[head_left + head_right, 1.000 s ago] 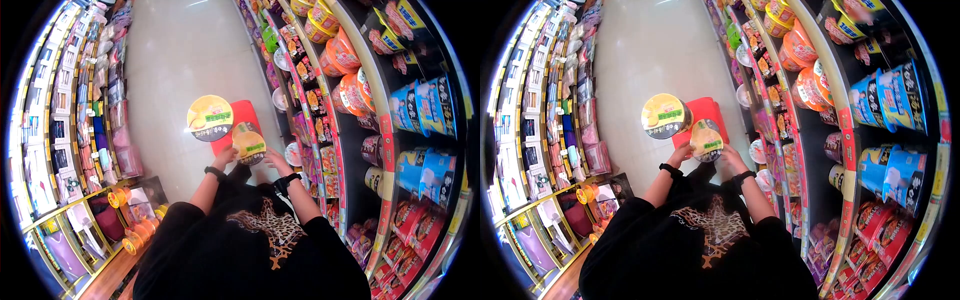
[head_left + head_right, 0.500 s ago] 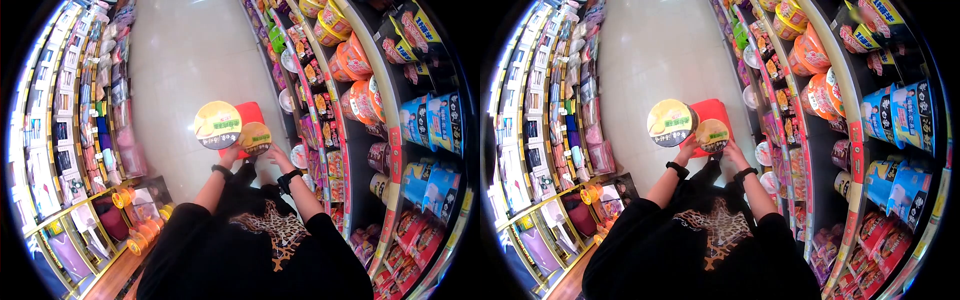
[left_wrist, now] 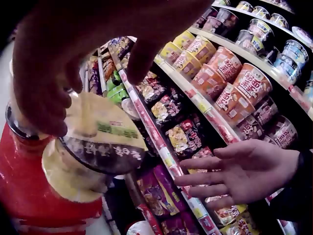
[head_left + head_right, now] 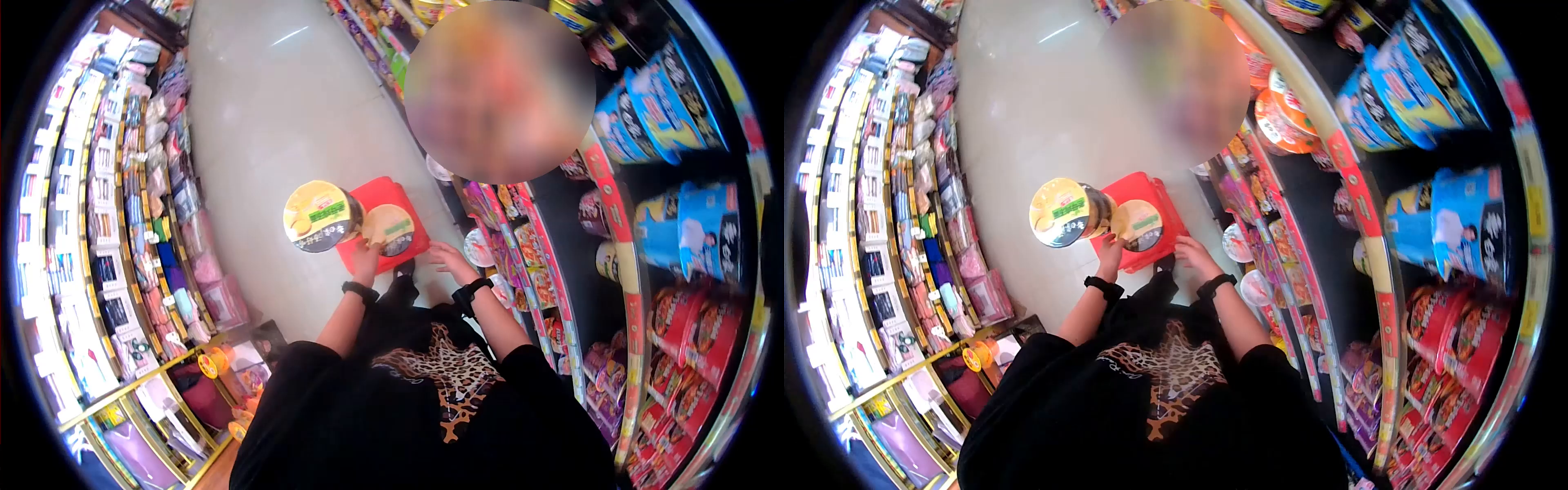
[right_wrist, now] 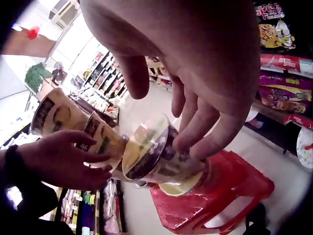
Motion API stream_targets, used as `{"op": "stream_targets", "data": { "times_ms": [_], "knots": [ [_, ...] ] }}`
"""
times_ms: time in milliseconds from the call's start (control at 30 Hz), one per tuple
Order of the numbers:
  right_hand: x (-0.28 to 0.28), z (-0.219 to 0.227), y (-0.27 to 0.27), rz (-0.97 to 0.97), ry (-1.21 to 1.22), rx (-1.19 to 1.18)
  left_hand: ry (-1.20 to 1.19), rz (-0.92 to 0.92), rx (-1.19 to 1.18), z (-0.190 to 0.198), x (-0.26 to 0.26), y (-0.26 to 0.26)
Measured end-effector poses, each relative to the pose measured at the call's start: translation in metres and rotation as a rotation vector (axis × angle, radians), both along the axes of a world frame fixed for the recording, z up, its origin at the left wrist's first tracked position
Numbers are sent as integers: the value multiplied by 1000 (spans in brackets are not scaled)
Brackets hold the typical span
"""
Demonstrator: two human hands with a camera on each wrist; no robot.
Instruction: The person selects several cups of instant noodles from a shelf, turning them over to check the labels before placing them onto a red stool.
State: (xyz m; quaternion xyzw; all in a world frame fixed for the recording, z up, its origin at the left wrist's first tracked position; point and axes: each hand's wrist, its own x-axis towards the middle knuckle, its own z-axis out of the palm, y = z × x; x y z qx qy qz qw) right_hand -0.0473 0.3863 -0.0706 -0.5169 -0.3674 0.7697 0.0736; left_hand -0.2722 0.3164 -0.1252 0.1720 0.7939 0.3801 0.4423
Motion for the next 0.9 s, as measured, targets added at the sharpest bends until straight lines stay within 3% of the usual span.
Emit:
{"op": "stream_targets", "data": {
  "times_ms": [267, 367, 400, 567, 667, 800, 900],
  "knots": [
    [77, 16, -15, -224, 88, 45, -235, -3, 118, 80, 82, 32],
    [112, 19, -25, -363, 151, 65, -269, -139, 176, 95, 117, 46],
    [124, 21, -28, -407, 173, 80, -43, -280, 202, 49, 119, 53],
    [190, 33, -41, -608, 304, 145, -261, -462, 312, 79, 187, 81],
    [219, 82, -51, -745, 370, 194, -409, -573, 314, 123, 230, 90],
    [270, 87, -63, -870, 374, 330, -501, -987, 360, 149, 276, 107],
    [309, 89, -68, -996, 352, 383, -540, -1122, 293, 173, 313, 119]
  ]
}}
